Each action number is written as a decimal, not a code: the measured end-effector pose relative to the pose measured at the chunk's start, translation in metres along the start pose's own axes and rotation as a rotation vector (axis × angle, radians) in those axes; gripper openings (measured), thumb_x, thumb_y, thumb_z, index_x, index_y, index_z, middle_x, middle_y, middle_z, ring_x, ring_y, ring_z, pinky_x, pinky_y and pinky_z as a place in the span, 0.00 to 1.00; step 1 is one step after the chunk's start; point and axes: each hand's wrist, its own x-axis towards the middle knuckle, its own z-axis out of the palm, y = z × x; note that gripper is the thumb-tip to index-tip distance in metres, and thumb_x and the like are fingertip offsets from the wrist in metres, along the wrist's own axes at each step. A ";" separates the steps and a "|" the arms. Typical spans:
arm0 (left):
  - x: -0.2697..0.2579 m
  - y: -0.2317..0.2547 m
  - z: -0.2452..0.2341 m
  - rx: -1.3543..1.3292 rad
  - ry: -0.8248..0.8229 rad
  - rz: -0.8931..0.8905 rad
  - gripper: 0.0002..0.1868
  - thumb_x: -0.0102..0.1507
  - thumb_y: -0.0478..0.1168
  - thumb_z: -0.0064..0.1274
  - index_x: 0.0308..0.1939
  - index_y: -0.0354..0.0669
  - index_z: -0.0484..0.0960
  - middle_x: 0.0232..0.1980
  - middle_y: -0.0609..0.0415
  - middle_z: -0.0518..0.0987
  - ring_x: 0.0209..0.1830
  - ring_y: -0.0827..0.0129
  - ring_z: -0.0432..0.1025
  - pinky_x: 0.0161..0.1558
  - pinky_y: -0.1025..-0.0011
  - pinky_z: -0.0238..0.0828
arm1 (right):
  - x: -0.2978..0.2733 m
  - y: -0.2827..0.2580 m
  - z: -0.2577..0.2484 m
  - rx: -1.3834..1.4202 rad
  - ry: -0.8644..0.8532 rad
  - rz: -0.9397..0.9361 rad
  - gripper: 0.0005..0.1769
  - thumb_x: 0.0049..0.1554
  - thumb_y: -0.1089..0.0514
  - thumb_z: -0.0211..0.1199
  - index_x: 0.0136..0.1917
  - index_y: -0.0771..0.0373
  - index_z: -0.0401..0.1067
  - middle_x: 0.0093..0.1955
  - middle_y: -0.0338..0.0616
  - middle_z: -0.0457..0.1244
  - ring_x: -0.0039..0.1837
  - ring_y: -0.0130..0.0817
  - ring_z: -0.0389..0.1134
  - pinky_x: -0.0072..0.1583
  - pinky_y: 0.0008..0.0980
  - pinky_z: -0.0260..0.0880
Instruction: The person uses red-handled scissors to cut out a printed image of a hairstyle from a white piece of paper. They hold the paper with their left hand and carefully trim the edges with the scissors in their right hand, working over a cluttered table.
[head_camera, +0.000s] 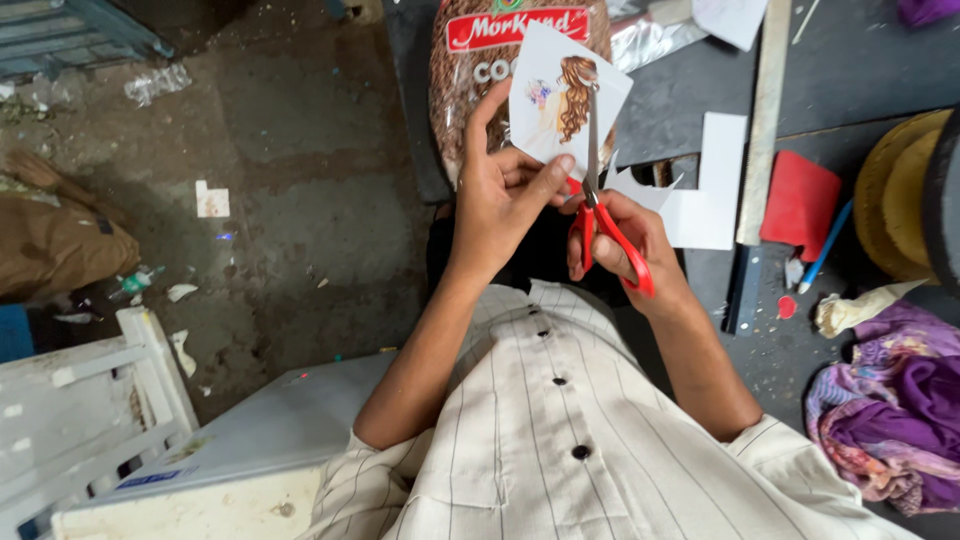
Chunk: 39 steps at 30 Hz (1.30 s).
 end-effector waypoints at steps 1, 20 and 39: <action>0.001 0.002 0.003 -0.035 -0.023 -0.002 0.43 0.69 0.31 0.58 0.81 0.45 0.46 0.47 0.41 0.84 0.42 0.68 0.82 0.43 0.71 0.84 | -0.001 -0.003 -0.002 0.018 -0.010 -0.013 0.41 0.57 0.36 0.71 0.68 0.72 0.67 0.42 0.46 0.66 0.42 0.32 0.68 0.46 0.30 0.71; 0.025 -0.041 0.068 0.060 -0.225 -0.025 0.47 0.70 0.31 0.60 0.83 0.50 0.43 0.39 0.46 0.84 0.38 0.69 0.81 0.43 0.71 0.84 | -0.050 -0.018 -0.051 -0.052 0.260 -0.008 0.41 0.57 0.38 0.73 0.66 0.74 0.66 0.41 0.47 0.65 0.40 0.34 0.67 0.44 0.31 0.70; 0.038 -0.063 0.172 0.344 -0.525 -0.093 0.45 0.71 0.29 0.58 0.83 0.45 0.44 0.42 0.44 0.86 0.43 0.68 0.83 0.42 0.74 0.84 | -0.118 -0.002 -0.105 0.293 0.389 -0.177 0.39 0.62 0.37 0.66 0.68 0.74 0.64 0.39 0.48 0.63 0.40 0.37 0.68 0.45 0.33 0.71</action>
